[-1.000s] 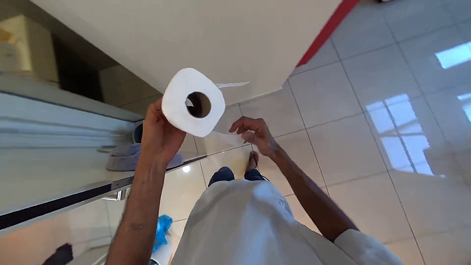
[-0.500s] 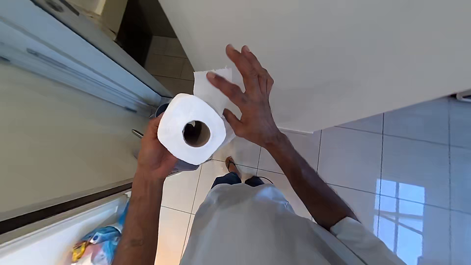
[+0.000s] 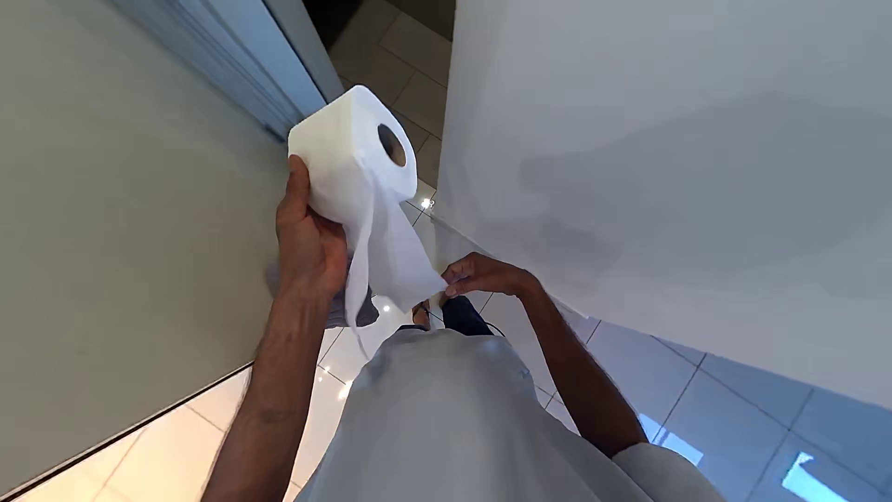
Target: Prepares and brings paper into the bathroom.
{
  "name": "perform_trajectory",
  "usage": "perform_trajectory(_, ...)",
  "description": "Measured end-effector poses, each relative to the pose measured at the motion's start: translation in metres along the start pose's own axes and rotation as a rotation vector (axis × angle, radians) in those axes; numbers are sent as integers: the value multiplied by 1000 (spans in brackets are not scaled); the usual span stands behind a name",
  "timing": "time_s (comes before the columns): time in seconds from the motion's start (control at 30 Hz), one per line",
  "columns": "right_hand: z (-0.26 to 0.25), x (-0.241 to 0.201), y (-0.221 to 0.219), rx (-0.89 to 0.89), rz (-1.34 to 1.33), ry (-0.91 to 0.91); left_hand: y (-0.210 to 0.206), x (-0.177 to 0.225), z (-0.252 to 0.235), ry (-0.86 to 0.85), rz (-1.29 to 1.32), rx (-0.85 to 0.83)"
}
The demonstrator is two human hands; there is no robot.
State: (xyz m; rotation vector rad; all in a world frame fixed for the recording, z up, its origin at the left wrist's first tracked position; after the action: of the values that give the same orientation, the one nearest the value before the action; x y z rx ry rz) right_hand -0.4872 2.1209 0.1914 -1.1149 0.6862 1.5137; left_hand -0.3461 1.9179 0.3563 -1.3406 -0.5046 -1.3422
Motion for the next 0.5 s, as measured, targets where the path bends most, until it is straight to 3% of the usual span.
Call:
perform_trajectory(0.07,-9,26,29,-9,-58,-80,-5,1,-22,-70,-64,98)
perform_trajectory(0.13,-13,63,69,170,-12,-192,-16,4,-44,-94,-214,204)
perform_trajectory(0.23,8,141,119,433,136,-431,-6,-9,-94,-329,-228,347)
perform_trajectory(0.37,64,229,131,307,259,-753,9,-48,-160,-453,-350,527)
perform_trajectory(0.5,113,257,121,275,178,-906,38,-112,-213,-269,-666,676)
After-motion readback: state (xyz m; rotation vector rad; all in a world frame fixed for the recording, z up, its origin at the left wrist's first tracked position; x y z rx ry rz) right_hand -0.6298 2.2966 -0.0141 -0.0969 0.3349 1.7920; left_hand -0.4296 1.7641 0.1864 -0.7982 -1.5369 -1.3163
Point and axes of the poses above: each hand's wrist, its own z-axis away from the middle knuckle, its own y-axis out of the back of the hand, x = y × z, the point moved 7 cm from there along -z, towards the middle knuckle
